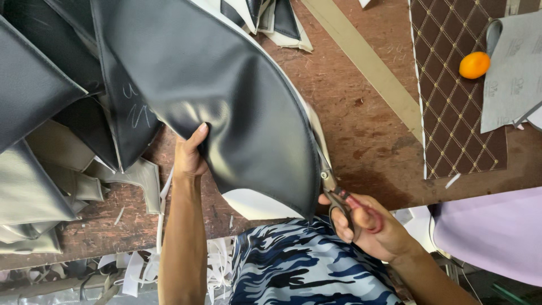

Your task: The person holds a curved black vinyl piece backed with white foam and trims excess foam and material from its edges using scissors. They rotate and reposition the piece repeatedly to cut along the curved outline, then set the trimmed piece aside and reach for another piece.

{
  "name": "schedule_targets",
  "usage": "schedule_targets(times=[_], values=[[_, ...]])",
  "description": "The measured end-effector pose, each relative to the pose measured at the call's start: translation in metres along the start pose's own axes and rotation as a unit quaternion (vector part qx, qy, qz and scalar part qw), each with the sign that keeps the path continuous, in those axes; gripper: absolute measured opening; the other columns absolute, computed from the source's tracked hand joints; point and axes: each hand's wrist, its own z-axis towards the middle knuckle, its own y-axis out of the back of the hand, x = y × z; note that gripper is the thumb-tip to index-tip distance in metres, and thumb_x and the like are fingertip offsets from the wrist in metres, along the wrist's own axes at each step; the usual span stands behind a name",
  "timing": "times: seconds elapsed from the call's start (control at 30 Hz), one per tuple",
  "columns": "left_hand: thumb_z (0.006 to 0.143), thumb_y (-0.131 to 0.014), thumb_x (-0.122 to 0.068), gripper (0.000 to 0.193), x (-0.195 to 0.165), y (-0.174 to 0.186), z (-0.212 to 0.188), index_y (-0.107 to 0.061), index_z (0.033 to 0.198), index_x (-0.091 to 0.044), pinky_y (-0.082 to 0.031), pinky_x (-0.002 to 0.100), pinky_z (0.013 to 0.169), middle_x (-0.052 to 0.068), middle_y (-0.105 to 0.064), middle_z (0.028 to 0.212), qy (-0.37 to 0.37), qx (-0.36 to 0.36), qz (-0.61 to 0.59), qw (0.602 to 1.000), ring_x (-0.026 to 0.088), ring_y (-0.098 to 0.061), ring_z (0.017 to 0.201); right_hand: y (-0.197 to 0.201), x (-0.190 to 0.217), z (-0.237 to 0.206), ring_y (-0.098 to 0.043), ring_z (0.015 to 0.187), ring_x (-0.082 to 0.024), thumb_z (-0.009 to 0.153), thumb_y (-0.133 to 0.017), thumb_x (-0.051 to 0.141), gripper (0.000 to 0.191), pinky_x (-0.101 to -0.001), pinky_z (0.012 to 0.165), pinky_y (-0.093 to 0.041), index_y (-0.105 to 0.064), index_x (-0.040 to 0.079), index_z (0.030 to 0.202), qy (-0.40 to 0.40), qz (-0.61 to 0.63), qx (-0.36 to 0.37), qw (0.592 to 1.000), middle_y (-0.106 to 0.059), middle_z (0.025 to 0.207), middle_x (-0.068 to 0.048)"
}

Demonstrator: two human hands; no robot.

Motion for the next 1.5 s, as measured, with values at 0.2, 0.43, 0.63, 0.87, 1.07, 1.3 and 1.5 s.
schedule_targets(times=[0.2,0.43,0.63,0.87,1.07,1.3,1.5], values=[[0.090,-0.076,-0.008,0.059,0.012,0.004,-0.006,-0.051,0.143,0.000,-0.054,0.042,0.107,0.016,-0.065,0.131,0.010,-0.008,0.004,1.000,0.028,-0.065,0.120,0.003,0.004,-0.009,-0.053,0.077,-0.013,0.092,-0.075,0.047,0.082,-0.0285,0.070,-0.044,-0.048,-0.012,0.142,0.000,0.003,0.011,1.000,-0.057,0.091,-0.004],[0.087,-0.077,-0.009,0.064,0.020,-0.003,-0.010,-0.049,0.144,-0.001,-0.054,0.042,0.106,0.015,-0.064,0.132,0.013,-0.017,0.001,1.000,0.028,-0.065,0.120,0.018,0.005,-0.012,-0.053,0.073,-0.012,0.093,-0.078,0.039,0.075,-0.0262,0.065,-0.043,-0.049,-0.010,0.141,-0.015,-0.017,0.023,0.999,-0.056,0.085,-0.003],[0.088,-0.079,-0.008,0.064,0.029,-0.008,-0.019,-0.050,0.144,0.001,-0.054,0.044,0.106,0.017,-0.063,0.131,0.036,-0.006,-0.005,0.999,0.029,-0.065,0.119,0.023,0.010,-0.008,-0.055,0.075,-0.013,0.092,-0.075,0.040,0.067,-0.0262,0.066,-0.046,-0.050,-0.008,0.133,-0.020,0.019,0.006,1.000,-0.058,0.086,-0.004],[0.086,-0.079,-0.007,0.061,0.038,-0.013,-0.024,-0.054,0.141,0.001,-0.054,0.042,0.106,0.015,-0.066,0.129,0.042,-0.018,-0.021,0.999,0.028,-0.066,0.118,0.031,0.022,-0.004,-0.053,0.074,-0.011,0.095,-0.075,0.039,0.065,-0.0254,0.066,-0.043,-0.050,-0.006,0.134,-0.031,-0.009,0.028,0.999,-0.057,0.087,-0.002],[0.084,-0.079,-0.007,0.059,0.045,-0.013,-0.025,-0.057,0.138,0.002,-0.054,0.044,0.105,0.016,-0.067,0.126,0.052,-0.030,-0.018,0.998,0.030,-0.067,0.115,0.038,0.033,-0.002,-0.055,0.074,-0.013,0.095,-0.072,0.044,0.067,-0.0275,0.066,-0.045,-0.053,-0.007,0.133,-0.049,-0.008,0.023,0.999,-0.057,0.085,-0.003],[0.081,-0.080,-0.006,0.064,0.045,-0.011,-0.029,-0.056,0.139,0.001,-0.054,0.043,0.106,0.016,-0.067,0.127,0.057,-0.045,-0.019,0.997,0.028,-0.067,0.117,0.037,0.047,0.023,-0.054,0.075,-0.012,0.093,-0.073,0.045,0.067,-0.0266,0.067,-0.045,-0.052,-0.004,0.133,-0.069,-0.054,0.021,0.996,-0.056,0.087,-0.002],[0.082,-0.079,-0.005,0.064,0.043,-0.002,-0.032,-0.055,0.140,0.000,-0.054,0.045,0.105,0.015,-0.067,0.126,0.069,-0.029,-0.039,0.996,0.028,-0.067,0.115,0.032,0.053,0.026,-0.055,0.071,-0.013,0.093,-0.077,0.042,0.069,-0.0268,0.064,-0.045,-0.054,-0.008,0.134,-0.082,-0.096,0.025,0.992,-0.057,0.084,-0.004]])
